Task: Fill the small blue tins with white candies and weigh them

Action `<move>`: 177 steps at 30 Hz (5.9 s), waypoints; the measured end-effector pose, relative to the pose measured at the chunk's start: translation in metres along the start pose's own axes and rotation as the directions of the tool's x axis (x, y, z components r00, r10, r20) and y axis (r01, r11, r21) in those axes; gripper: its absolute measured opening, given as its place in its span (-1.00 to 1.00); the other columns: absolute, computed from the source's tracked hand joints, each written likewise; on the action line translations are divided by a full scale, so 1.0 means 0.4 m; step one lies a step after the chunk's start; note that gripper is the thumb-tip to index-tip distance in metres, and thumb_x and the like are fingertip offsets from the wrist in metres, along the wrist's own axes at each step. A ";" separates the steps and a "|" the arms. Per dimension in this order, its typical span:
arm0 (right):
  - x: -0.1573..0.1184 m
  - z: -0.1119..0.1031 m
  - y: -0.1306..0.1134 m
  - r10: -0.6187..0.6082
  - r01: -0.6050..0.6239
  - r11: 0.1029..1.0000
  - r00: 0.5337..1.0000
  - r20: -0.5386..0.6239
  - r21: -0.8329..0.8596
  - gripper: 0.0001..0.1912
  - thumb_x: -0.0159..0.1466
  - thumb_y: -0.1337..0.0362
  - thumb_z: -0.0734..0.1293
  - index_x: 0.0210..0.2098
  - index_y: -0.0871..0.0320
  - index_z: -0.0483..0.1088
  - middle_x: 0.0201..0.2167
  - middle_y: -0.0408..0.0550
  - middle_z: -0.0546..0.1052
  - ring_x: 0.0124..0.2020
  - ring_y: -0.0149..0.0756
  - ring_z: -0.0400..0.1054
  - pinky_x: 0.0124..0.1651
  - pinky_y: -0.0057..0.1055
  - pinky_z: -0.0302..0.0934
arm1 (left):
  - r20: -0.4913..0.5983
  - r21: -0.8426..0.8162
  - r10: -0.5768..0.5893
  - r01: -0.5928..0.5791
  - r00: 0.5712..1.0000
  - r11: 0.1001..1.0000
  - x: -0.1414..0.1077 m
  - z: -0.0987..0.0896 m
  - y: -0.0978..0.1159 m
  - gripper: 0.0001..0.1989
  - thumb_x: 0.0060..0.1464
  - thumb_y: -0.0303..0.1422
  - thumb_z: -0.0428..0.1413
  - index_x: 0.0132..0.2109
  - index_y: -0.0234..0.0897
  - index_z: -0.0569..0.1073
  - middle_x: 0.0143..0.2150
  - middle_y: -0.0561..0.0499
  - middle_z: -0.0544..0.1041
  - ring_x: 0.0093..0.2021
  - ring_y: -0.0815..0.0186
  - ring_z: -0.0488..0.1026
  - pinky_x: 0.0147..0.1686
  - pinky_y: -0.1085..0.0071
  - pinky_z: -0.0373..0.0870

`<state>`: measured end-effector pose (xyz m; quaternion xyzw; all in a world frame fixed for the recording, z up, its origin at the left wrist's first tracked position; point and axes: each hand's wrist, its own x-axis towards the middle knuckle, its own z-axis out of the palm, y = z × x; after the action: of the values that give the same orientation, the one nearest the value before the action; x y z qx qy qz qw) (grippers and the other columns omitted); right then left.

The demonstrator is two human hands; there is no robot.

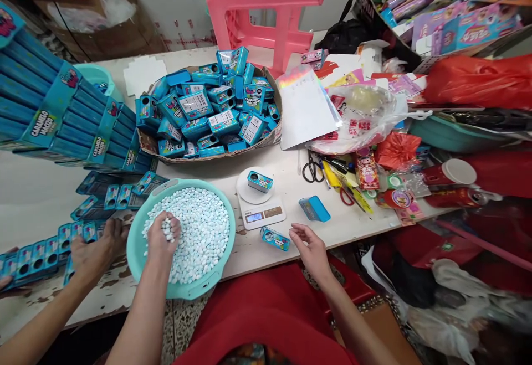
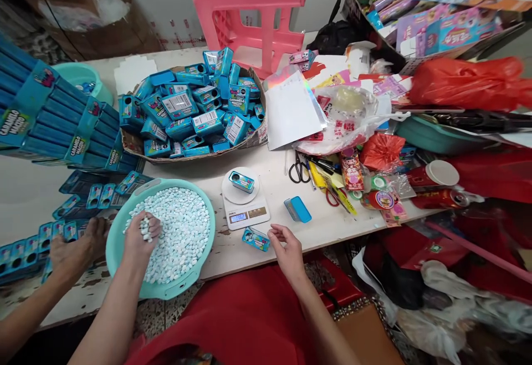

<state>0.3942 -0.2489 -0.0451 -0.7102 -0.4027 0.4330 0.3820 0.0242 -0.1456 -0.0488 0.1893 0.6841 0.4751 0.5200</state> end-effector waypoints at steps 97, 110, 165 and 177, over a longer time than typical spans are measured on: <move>0.063 0.334 -0.387 -0.513 0.593 0.721 0.805 0.299 -0.359 -0.67 0.07 0.31 0.41 -0.14 0.05 0.41 -0.31 -0.07 0.47 -0.21 -0.15 0.33 -0.18 -0.30 0.23 | 0.119 -0.403 0.270 -0.202 0.955 0.893 -0.161 0.275 0.238 -0.67 0.02 -0.18 0.17 -0.50 -0.29 0.27 -0.64 0.16 0.14 -0.66 0.52 0.15 -0.67 0.57 0.06; 0.276 0.190 -0.193 -0.410 0.402 0.879 0.912 0.023 -0.256 -0.70 0.12 0.21 0.39 -0.15 0.12 0.40 -0.23 -0.03 0.49 -0.16 -0.15 0.39 -0.12 -0.27 0.27 | 0.126 0.603 0.309 -0.321 0.943 0.731 -0.029 0.058 0.033 -0.71 -0.03 -0.19 0.16 -0.15 -0.18 0.49 -0.03 -0.09 0.45 0.05 0.03 0.32 -0.01 0.20 0.26; -0.025 -0.013 0.077 0.075 -0.074 0.997 0.992 -0.100 0.018 -0.60 0.16 0.03 0.33 -0.13 0.18 0.40 -0.15 0.12 0.52 -0.15 -0.09 0.42 -0.06 -0.11 0.31 | 0.370 0.166 -0.251 0.203 0.894 0.965 0.011 0.094 0.094 -0.78 -0.08 -0.30 0.19 -0.32 -0.35 0.38 -0.48 0.04 0.36 -0.62 0.51 0.20 -0.72 0.60 0.02; -0.026 -0.063 0.112 0.134 -0.124 0.990 0.977 -0.169 0.065 -0.59 0.16 0.02 0.32 -0.13 0.19 0.40 -0.17 0.13 0.52 -0.18 -0.11 0.43 -0.07 -0.15 0.32 | 0.829 0.559 -0.051 -0.824 0.557 0.090 0.000 0.564 0.168 -0.88 -0.01 -0.45 0.00 -0.36 -0.27 0.43 -0.30 -0.05 0.38 -0.31 0.26 0.36 -0.32 0.39 0.19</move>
<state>0.4252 -0.2804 -0.0736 -0.7591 -0.3092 0.4044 0.4058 0.2095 -0.0115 0.0065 0.8136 0.4815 -0.0200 0.3252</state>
